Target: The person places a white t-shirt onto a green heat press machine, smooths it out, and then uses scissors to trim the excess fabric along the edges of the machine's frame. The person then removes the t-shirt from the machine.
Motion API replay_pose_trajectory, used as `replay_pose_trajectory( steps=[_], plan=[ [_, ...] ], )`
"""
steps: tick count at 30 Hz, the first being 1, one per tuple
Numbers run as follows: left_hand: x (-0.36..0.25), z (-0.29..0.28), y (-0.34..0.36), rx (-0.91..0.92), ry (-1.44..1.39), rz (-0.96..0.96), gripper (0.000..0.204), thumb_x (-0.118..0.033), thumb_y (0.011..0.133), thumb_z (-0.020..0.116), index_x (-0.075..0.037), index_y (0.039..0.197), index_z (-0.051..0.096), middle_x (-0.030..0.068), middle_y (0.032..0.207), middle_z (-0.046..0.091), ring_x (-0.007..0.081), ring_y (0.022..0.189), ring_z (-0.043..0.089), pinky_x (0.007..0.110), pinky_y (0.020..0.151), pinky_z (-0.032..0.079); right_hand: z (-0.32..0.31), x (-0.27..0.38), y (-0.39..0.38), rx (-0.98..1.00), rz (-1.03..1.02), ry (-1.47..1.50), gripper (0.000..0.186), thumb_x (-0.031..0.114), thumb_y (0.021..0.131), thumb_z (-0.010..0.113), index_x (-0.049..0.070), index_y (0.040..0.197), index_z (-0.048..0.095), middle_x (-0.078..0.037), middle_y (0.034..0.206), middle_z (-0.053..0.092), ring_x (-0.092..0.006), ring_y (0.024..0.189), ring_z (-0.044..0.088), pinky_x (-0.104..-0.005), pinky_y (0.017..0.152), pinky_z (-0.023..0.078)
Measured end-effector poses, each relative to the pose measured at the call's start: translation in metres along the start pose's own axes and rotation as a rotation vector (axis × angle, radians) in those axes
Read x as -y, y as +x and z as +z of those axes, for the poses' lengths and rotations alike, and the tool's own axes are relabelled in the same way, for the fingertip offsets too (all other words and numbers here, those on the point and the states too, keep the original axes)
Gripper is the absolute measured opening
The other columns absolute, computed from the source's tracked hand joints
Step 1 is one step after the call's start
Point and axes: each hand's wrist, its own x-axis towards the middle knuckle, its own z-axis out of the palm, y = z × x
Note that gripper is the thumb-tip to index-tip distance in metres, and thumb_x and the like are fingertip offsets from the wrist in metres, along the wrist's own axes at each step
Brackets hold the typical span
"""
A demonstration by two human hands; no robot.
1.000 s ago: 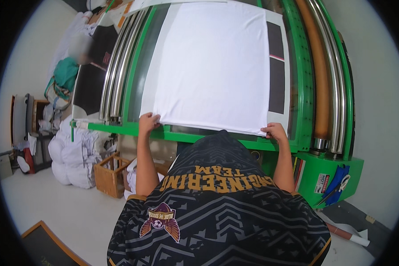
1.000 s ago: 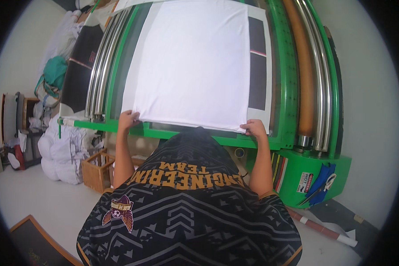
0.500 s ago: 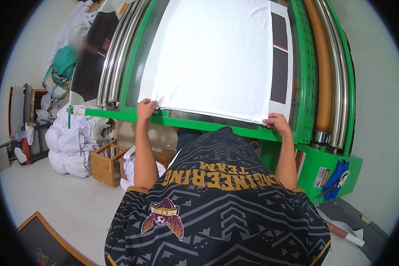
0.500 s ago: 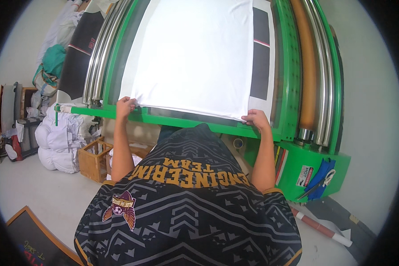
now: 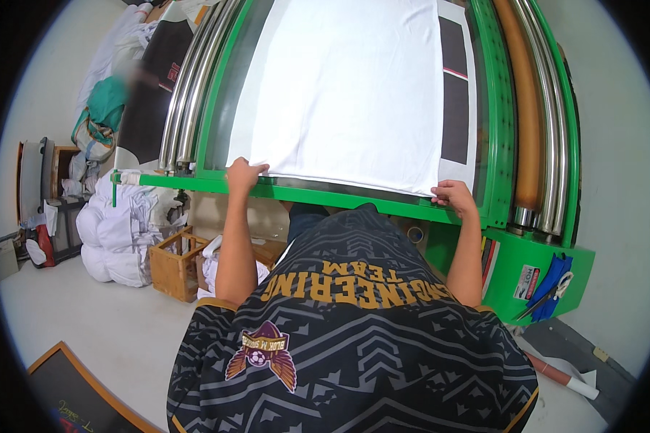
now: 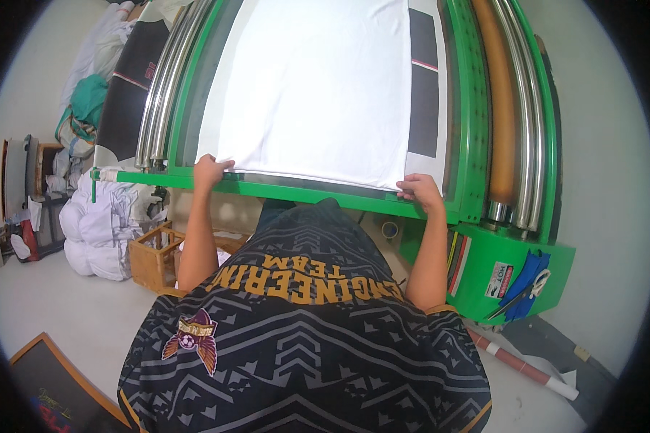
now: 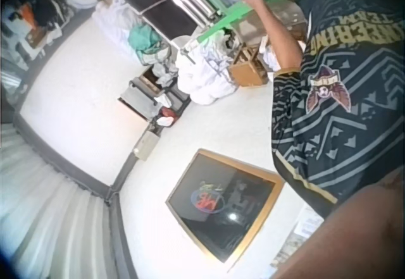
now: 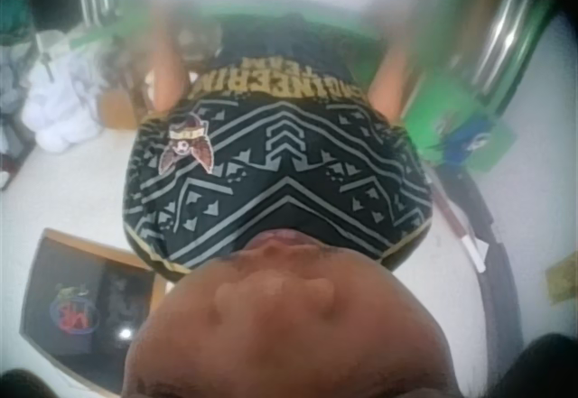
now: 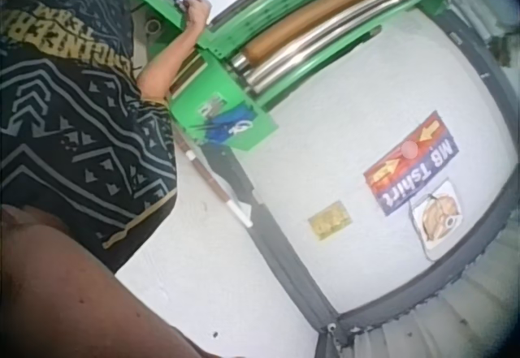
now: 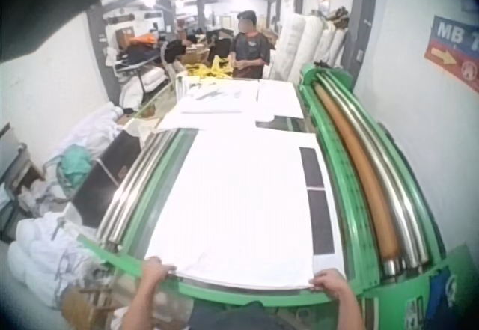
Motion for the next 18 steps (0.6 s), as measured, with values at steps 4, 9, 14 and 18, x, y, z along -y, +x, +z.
replay_pose_trajectory(
  steps=[4,9,14,18],
  plan=[
    [-0.011,0.001,0.009,0.183,0.148,-0.005,0.037,-0.025,0.085,0.093,0.002,0.105,0.077,0.0236,0.099,0.08,0.0329,0.091,0.081,0.049,0.079,0.067,0.011,0.038,-0.004,0.096,-0.152,0.348,0.019,0.012,0.103,0.08,0.001,0.116,0.072,-0.007,0.104,0.076,-0.019,0.096,0.075,-0.0309,0.086,0.061],
    [-0.04,-0.052,0.008,0.477,-0.851,-0.263,0.029,-0.012,0.095,0.079,0.006,0.116,0.069,0.0197,0.105,0.076,0.0312,0.088,0.08,0.043,0.073,0.07,0.015,0.096,-0.003,0.122,-0.302,0.7,0.016,0.011,0.106,0.076,0.002,0.119,0.072,-0.009,0.11,0.075,-0.0234,0.103,0.075,-0.0334,0.087,0.062],
    [-0.075,-0.094,-0.001,0.423,-1.364,-0.136,0.018,-0.001,0.102,0.068,0.006,0.117,0.061,0.0144,0.105,0.073,0.0261,0.102,0.078,0.038,0.095,0.071,0.022,0.132,0.001,0.084,-0.364,0.944,0.012,0.006,0.105,0.076,0.001,0.115,0.071,-0.011,0.11,0.075,-0.025,0.103,0.075,-0.0329,0.084,0.064],
    [-0.069,-0.092,0.003,0.379,-1.452,-0.086,0.022,0.002,0.1,0.072,0.0,0.119,0.061,0.0129,0.108,0.074,0.022,0.103,0.077,0.037,0.098,0.069,0.015,0.121,-0.005,0.072,-0.357,0.961,0.01,0.005,0.104,0.077,0.0,0.111,0.071,-0.009,0.106,0.073,-0.0229,0.099,0.073,-0.0329,0.084,0.063]
  ],
)
